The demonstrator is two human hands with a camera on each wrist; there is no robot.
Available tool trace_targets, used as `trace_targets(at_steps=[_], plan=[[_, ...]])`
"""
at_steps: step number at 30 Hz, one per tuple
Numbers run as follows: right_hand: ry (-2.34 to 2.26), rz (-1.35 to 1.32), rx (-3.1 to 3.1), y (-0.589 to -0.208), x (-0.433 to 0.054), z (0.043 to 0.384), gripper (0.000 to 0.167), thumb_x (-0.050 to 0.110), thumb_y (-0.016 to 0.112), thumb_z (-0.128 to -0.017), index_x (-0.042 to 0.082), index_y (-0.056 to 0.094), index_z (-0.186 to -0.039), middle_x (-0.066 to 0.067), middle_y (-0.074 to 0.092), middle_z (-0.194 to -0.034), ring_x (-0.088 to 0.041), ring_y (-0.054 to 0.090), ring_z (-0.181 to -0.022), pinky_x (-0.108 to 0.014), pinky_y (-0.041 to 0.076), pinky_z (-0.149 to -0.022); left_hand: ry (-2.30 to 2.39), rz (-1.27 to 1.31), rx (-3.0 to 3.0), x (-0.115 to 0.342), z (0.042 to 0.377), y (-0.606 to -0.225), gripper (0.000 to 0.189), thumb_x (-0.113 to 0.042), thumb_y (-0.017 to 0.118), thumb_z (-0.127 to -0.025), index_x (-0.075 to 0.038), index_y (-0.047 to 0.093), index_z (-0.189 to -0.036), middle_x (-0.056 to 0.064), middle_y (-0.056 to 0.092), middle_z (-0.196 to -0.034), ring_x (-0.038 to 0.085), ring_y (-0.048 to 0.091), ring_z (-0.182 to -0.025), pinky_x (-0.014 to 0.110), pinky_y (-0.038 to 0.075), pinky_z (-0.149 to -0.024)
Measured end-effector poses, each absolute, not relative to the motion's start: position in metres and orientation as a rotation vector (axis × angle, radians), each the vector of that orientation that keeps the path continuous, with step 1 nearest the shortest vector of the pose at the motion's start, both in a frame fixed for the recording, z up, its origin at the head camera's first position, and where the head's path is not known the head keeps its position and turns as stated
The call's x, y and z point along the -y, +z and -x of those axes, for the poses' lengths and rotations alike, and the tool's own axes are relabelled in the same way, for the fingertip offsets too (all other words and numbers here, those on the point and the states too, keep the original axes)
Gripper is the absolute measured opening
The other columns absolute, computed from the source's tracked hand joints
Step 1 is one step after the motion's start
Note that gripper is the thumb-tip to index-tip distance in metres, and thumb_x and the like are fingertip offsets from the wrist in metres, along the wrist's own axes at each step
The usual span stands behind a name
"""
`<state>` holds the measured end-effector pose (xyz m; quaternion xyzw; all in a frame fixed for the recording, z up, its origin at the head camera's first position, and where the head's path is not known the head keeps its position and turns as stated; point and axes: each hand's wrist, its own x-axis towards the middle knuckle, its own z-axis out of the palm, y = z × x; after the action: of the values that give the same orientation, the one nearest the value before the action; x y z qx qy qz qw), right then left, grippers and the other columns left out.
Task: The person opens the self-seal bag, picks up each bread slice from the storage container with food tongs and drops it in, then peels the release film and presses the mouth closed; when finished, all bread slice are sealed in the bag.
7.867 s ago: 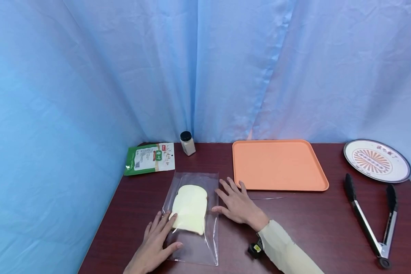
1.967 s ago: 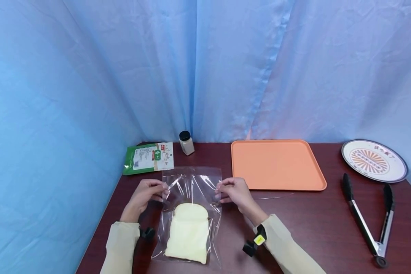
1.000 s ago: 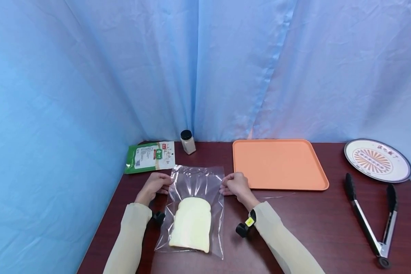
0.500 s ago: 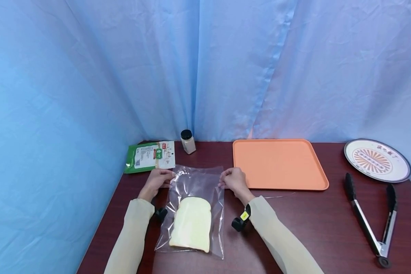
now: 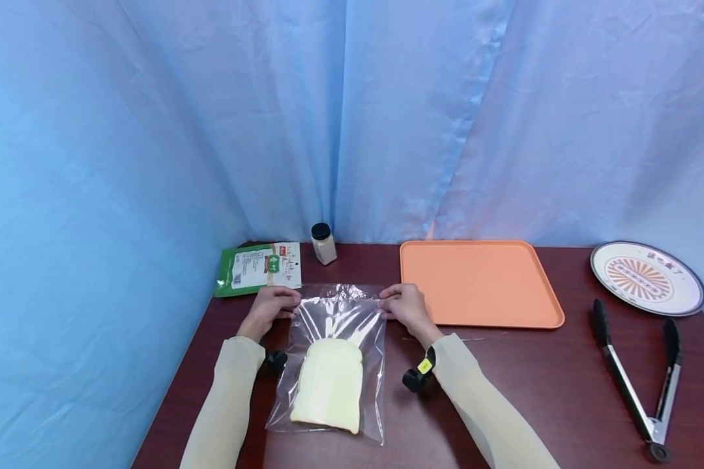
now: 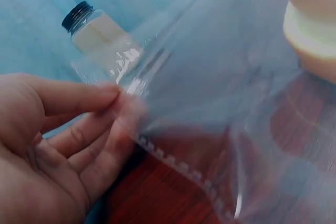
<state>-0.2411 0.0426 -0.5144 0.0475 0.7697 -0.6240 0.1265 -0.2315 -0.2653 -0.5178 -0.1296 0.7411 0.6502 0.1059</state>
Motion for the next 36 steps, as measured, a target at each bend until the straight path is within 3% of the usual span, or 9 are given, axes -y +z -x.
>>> trace_targets(at_steps=[9,17,25,28,36], plan=[[-1.794,0.052,-2.287,-0.519,-0.050,0.243,0.015,-0.001,0.060,-0.094,-0.004,0.072,-0.103,-0.018,0.076,-0.088,-0.011,0.070,-0.063,-0.030,0.062,-0.063,1.989,0.318,-2.107,0.272,0.229,-0.519,0.022,-0.001,0.066,-0.092,0.012,0.068,-0.110,-0.003,0.072,-0.074,0.007,0.067,-0.062,0.023,0.057,-0.056],[-1.798,0.181,-2.291,-0.521,-0.056,0.246,0.018,-0.003,0.059,-0.092,-0.008,0.071,-0.106,-0.020,0.075,-0.088,-0.010,0.070,-0.062,-0.032,0.062,-0.061,1.991,0.195,-2.121,0.279,0.232,-0.526,0.031,-0.002,0.066,-0.093,0.016,0.063,-0.119,-0.004,0.071,-0.077,0.007,0.066,-0.063,0.023,0.056,-0.054],[-1.809,0.229,-2.265,-0.522,-0.060,0.250,0.021,-0.001,0.063,-0.092,-0.004,0.074,-0.109,-0.018,0.076,-0.085,-0.010,0.069,-0.060,-0.030,0.061,-0.058,2.024,0.150,-2.109,0.281,0.234,-0.528,0.029,0.001,0.064,-0.093,0.016,0.065,-0.118,-0.005,0.074,-0.076,0.007,0.066,-0.061,0.024,0.057,-0.054],[-1.823,0.268,-2.237,-0.520,-0.062,0.249,0.022,0.000,0.063,-0.093,-0.006,0.073,-0.111,-0.022,0.076,-0.088,-0.010,0.070,-0.062,-0.029,0.060,-0.058,2.041,0.143,-2.074,0.281,0.233,-0.524,0.030,0.001,0.064,-0.093,0.016,0.064,-0.119,-0.004,0.075,-0.077,0.008,0.067,-0.063,0.024,0.057,-0.055],[-1.837,0.381,-2.241,-0.525,-0.067,0.250,0.022,0.003,0.063,-0.095,-0.005,0.073,-0.113,-0.027,0.075,-0.090,-0.011,0.071,-0.064,-0.027,0.059,-0.055,2.049,0.159,-2.051,0.283,0.233,-0.528,0.024,-0.003,0.063,-0.095,0.005,0.071,-0.116,-0.004,0.076,-0.078,0.008,0.070,-0.067,0.024,0.058,-0.058]])
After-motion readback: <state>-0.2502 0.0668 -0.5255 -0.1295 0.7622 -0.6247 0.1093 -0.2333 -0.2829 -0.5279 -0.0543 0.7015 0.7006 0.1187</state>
